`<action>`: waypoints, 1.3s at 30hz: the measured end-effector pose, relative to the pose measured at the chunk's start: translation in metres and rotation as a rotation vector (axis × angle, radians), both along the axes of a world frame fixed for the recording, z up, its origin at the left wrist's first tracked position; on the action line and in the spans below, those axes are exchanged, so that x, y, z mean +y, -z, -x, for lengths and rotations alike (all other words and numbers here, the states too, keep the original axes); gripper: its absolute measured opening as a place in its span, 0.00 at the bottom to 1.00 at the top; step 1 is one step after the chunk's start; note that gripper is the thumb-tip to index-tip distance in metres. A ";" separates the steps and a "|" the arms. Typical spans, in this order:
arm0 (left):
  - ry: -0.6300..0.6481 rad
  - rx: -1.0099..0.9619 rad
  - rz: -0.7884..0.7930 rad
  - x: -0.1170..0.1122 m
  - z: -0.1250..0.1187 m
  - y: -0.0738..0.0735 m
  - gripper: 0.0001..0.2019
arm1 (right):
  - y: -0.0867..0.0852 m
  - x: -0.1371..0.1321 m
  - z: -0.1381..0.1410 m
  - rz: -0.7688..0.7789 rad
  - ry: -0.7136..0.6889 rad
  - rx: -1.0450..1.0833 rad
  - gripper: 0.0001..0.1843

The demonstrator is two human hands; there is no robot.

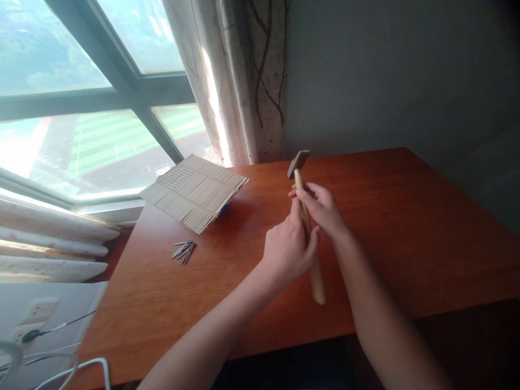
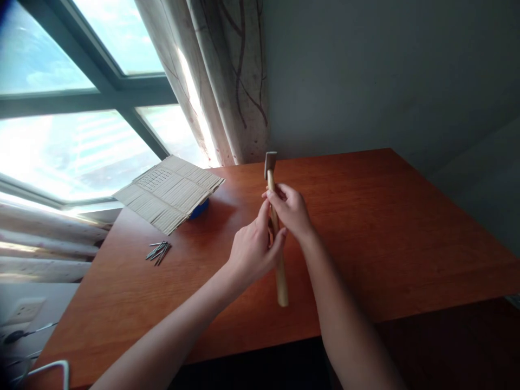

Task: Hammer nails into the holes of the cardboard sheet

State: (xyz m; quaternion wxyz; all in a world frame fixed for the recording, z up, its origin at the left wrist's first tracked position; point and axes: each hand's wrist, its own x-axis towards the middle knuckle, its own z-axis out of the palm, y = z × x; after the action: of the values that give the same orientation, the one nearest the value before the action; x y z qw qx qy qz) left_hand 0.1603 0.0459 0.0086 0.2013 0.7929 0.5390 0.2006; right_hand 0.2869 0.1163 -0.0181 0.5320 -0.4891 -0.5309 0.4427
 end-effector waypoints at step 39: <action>-0.031 0.060 0.017 0.006 0.075 0.048 0.15 | 0.046 0.028 -0.079 0.180 0.027 -0.195 0.26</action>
State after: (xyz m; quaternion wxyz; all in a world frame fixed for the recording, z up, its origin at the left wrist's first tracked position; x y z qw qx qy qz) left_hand 0.0856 0.0523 -0.0394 0.1884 0.7885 0.5587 0.1752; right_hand 0.3659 0.1446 -0.0642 0.4379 -0.5827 -0.5315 0.4315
